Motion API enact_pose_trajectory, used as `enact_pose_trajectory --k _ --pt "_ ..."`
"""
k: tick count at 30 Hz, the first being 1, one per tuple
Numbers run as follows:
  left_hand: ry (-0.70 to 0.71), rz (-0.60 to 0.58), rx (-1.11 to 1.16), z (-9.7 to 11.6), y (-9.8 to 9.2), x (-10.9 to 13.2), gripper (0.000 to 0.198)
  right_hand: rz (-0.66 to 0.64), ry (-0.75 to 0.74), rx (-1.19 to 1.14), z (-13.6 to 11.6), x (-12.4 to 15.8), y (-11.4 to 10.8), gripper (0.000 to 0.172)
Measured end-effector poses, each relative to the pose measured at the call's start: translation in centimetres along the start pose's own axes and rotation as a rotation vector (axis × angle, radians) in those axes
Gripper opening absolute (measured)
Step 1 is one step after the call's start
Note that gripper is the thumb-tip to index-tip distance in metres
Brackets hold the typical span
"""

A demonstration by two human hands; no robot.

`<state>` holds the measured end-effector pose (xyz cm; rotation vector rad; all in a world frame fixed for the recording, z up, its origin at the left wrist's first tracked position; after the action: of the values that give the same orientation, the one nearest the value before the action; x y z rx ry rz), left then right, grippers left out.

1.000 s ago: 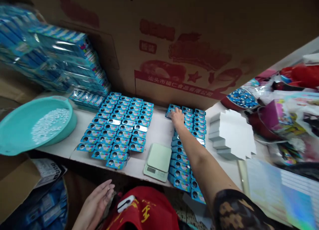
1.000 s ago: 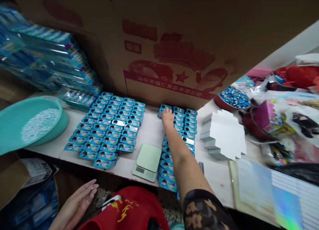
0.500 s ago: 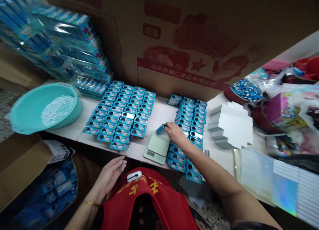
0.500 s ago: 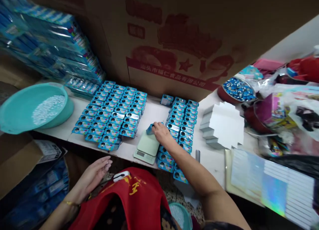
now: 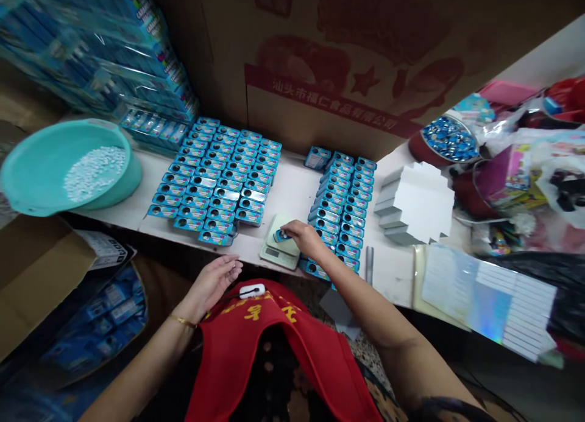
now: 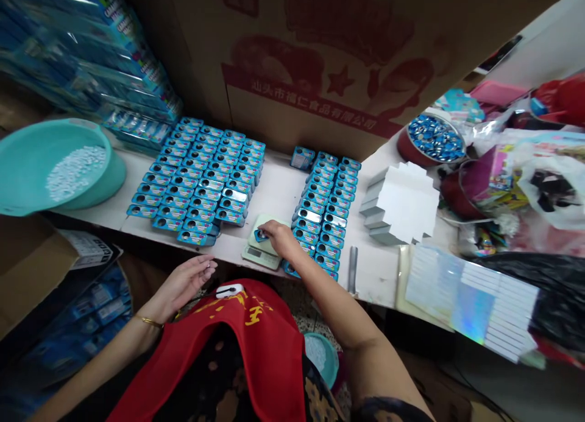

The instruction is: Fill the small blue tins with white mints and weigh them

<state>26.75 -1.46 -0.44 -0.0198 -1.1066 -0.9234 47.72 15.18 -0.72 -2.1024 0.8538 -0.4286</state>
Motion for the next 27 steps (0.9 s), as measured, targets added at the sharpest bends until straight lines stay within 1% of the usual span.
enact_pose_trajectory --k 3,7,10,13,16,19,22,27 --pt "-0.002 0.012 0.007 -0.2 -0.1 0.3 0.017 0.113 0.028 -0.116 0.0 0.4 -0.5 0.022" --pt "0.006 0.028 0.023 -0.4 -0.5 0.6 0.018 0.230 0.047 -0.090 -0.1 1.8 -2.0 0.020" --pt "0.014 0.017 0.049 -0.5 -1.0 0.6 0.020 0.280 0.097 -0.054 0.3 2.9 -2.9 0.019" --pt "-0.003 0.009 0.049 -0.6 -1.2 0.6 0.024 0.286 0.124 -0.028 0.8 3.5 -3.3 0.018" --pt "0.004 0.012 -0.025 -0.6 -1.0 0.6 0.026 0.279 0.121 -0.006 0.9 3.7 -3.1 0.019" --pt "0.079 0.034 -0.186 -0.4 -0.5 0.6 0.026 0.278 0.110 0.022 0.9 3.8 -2.8 0.020" --pt "0.168 0.051 -0.371 0.0 -0.1 0.4 0.029 0.263 0.112 0.062 0.9 3.8 -2.3 0.021" --pt "0.255 0.021 -0.547 0.7 0.9 -0.2 0.031 0.228 0.137 0.115 1.0 4.2 -1.8 0.023"
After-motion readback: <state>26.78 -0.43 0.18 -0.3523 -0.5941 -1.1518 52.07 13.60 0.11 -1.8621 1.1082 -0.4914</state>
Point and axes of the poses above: each hand's wrist, its own x-axis away from the middle knuckle, its own y-axis out of the palm, z = x × y, the point moved 2 cm from there along -x, towards the middle knuckle, and after that the axes turned 5 degrees about x, right-handed, at the moved point
